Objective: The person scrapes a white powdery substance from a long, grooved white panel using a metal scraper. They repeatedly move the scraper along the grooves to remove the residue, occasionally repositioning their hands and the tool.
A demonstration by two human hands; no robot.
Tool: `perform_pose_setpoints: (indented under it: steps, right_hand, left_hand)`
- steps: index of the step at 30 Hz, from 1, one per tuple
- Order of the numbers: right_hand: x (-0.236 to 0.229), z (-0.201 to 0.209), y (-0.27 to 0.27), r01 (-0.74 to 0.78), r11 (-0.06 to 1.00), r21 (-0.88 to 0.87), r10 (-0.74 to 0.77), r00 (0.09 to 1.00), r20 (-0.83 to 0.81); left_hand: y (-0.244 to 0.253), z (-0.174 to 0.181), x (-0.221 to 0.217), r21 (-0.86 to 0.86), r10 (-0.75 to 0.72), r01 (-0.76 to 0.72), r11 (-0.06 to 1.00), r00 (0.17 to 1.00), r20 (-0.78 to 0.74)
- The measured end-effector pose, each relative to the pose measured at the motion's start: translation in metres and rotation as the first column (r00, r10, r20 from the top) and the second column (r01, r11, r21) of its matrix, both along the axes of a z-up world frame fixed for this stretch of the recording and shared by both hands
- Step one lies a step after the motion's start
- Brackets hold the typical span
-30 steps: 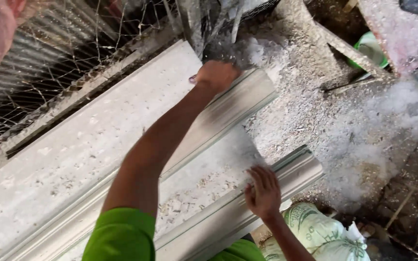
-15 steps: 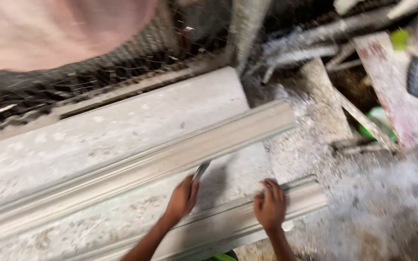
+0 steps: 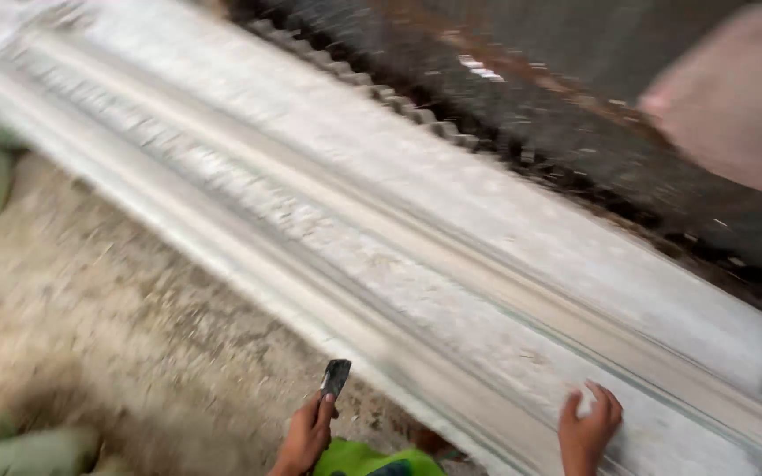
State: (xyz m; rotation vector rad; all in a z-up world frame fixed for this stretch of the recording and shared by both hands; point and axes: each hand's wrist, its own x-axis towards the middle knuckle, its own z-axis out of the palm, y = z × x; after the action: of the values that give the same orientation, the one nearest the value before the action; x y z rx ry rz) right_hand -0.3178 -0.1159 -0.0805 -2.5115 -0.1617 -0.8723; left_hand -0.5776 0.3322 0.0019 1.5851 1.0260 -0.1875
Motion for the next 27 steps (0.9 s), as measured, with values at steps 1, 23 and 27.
perform_pose_setpoints:
  steps: [1,23,27]
  right_hand:
    - [0.0,0.005,0.056,-0.141,0.982,0.125,0.156,0.981,-0.113]
    - [-0.057,0.074,0.668,-0.557,0.64,0.53,0.718,0.189,-0.67]
    - [-0.029,0.108,0.791,-0.707,0.509,0.492,0.786,0.148,-0.6]
  left_hand:
    - [0.026,-0.016,-0.021,0.086,-0.038,0.037,0.996,0.999,0.017]
    - [0.395,-0.016,-0.124,0.056,0.362,-0.361,0.931,0.894,-0.263]
    - [0.493,0.002,-0.074,0.156,0.336,-0.338,0.928,0.941,0.037]
